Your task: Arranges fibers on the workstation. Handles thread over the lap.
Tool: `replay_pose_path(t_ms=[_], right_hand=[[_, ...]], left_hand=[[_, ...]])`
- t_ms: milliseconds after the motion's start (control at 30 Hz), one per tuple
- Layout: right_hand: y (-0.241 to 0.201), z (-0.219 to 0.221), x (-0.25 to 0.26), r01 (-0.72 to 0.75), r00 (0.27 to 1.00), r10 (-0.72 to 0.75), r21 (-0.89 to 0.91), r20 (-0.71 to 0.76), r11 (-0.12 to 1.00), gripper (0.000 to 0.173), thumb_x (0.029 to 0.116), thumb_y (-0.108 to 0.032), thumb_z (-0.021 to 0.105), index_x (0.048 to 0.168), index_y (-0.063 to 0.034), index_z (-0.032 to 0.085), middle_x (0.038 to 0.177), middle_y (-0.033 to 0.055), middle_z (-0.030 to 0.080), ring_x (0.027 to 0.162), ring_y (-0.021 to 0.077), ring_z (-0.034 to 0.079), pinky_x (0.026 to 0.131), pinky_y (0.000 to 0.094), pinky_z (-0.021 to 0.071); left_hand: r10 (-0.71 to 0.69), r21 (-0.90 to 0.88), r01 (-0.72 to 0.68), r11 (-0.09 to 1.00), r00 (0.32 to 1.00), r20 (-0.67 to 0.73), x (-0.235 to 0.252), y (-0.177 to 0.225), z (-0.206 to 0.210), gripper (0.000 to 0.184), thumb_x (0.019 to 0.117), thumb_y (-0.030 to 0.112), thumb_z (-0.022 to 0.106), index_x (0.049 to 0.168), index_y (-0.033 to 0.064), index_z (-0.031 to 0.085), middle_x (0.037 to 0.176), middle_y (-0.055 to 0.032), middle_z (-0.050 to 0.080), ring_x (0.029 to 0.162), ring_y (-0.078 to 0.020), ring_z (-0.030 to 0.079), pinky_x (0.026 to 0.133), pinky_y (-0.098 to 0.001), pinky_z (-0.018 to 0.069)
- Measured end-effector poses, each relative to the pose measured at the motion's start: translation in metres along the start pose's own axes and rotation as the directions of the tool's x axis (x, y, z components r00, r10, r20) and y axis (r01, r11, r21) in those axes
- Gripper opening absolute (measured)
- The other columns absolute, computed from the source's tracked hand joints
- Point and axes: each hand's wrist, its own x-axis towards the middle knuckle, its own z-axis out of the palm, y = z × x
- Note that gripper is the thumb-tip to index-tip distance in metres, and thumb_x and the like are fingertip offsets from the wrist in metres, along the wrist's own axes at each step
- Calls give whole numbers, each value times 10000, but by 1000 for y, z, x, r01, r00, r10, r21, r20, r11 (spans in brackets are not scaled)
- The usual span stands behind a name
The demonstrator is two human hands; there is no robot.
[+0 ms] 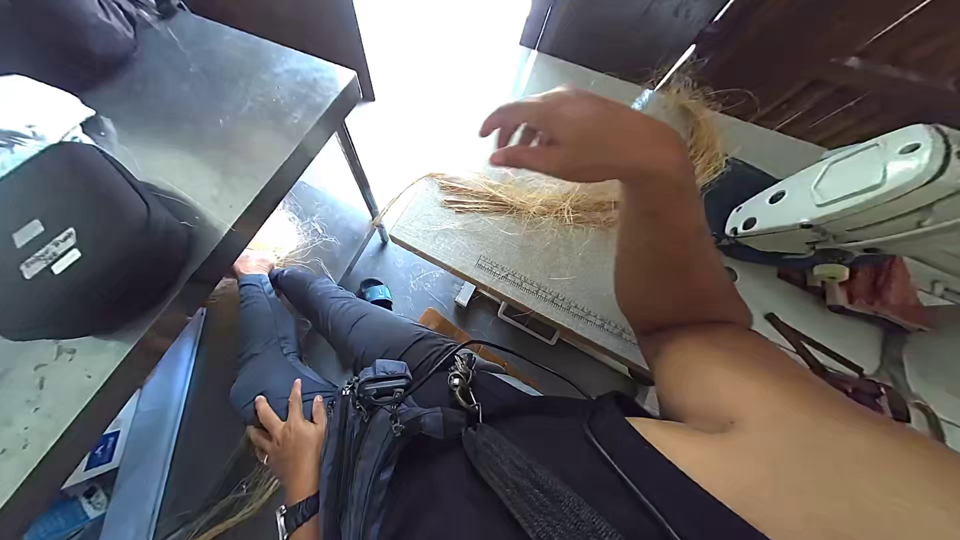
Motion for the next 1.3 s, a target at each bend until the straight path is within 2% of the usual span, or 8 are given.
replay_pose_path(t_ms=[200,367,600,700,867,1100,1200,1300], right_hand=[[55,21,-8,-368,922,367,20,-123,930,355,1031,-352,626,1097,-14,713,982,198,705,919,374,690,844,631,531],[68,53,13,-447,889,452,-70,74,892,280,987,-309,682,930,-39,729,913,190,693,935,402,674,785,676,511],[57,14,-27,-180,978,165,117,125,977,155,1025,-190,643,983,-70,731,827,77,694,730,206,670,734,449,573],[52,7,-48,-128,973,88,184,214,975,118,1004,-172,662,950,-109,747,777,25,695,681,150,656,679,389,570],[50,13,-69,-121,943,13,305,333,945,111,983,-142,683,903,-119,756,748,-4,697,658,107,647,631,314,555],[66,16,-81,54,930,-223,492,291,869,175,941,-239,658,834,-142,757,824,-25,716,750,73,664,665,244,558],[74,16,-82,76,946,-220,499,237,863,211,974,-224,615,863,-128,765,827,-33,721,736,55,662,660,226,562],[79,12,-86,-61,986,-12,427,166,902,239,1033,-200,555,934,-100,747,812,-13,717,717,82,663,685,286,573]], left_hand=[[-2,-13,2,1000,1000,12,2,9,-17,468,1013,402,534,1434,217,624,1606,-335,297,1393,-673,298,968,-808,340],[39,-30,-39,999,999,9,-3,11,-19,444,1028,382,518,1429,225,628,1607,-323,307,1401,-664,298,978,-794,354],[115,-83,-98,992,967,229,23,13,-38,404,988,343,643,1357,183,681,1605,-309,313,1381,-631,351,1018,-774,357],[170,-140,-123,983,898,406,75,28,-75,408,1030,347,594,1308,64,689,1353,-309,591,1267,-511,552,1036,-709,417],[522,-405,-413,816,827,209,148,117,-121,425,1068,339,509,1345,49,651,1283,-199,673,1218,-352,635,1070,-584,463],[630,-678,-372,634,756,174,180,235,-100,648,1037,483,556,1592,205,370,1515,-154,524,1248,-341,627,1000,-592,516],[644,-695,-367,618,743,181,173,254,-88,507,1047,434,564,1467,151,529,1111,-157,720,912,-296,712,822,-539,573],[655,-674,-422,606,746,122,162,248,-98,322,1062,366,562,1184,93,682,797,-123,677,617,-254,625,617,-488,546]])
